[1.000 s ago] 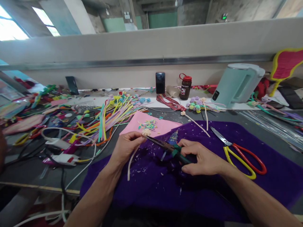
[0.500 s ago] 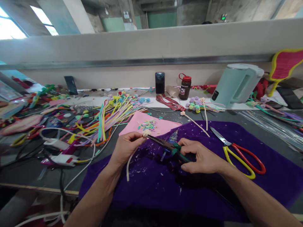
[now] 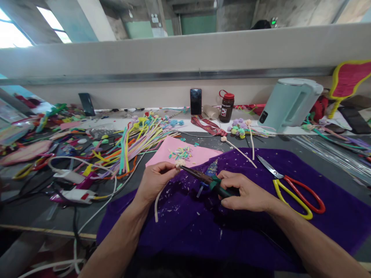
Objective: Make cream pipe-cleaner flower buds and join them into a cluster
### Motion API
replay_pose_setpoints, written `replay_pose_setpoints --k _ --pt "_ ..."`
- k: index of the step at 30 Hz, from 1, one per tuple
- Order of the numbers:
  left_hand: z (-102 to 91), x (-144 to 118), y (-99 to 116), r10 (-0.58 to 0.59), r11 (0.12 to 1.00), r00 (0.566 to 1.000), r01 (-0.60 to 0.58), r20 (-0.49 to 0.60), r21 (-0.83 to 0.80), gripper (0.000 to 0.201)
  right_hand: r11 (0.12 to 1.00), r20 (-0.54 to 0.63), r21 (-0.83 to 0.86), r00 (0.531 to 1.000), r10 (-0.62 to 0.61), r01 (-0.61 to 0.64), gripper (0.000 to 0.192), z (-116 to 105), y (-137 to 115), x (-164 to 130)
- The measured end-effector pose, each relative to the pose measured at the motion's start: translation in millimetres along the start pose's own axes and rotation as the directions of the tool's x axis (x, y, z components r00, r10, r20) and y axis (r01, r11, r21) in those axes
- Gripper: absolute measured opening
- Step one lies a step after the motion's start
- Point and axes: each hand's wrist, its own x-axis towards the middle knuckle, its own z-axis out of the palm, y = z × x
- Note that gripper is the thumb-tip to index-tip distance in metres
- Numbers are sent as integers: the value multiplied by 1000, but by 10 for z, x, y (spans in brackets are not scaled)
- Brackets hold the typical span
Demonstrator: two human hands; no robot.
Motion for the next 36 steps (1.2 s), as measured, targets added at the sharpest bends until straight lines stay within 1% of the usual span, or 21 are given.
replay_pose_setpoints --k 4,10,15,20,28,36 --pt "1 1 -1 7 1000 1000 -7 -10 -11 20 999 3 42 1000 4 -4 25 2 -1 9" --pt "1 9 -4 -6 999 1000 6 0 -42 21 994 22 106 1000 22 -24 25 -2 33 4" --pt "-2 8 -6 -6 1000 1000 7 27 -9 21 985 57 159 997 54 -62 27 -30 76 -3" --pt "4 5 -12 3 1000 1000 -3 4 20 21 969 97 219 991 91 -110 29 -55 105 13" --pt "8 5 -5 -1 999 1000 1 5 53 20 958 112 241 985 130 -153 26 -56 131 28" --pt "5 -3 27 15 995 1000 -13 -13 95 19 959 126 234 983 131 -157 29 -60 156 48"
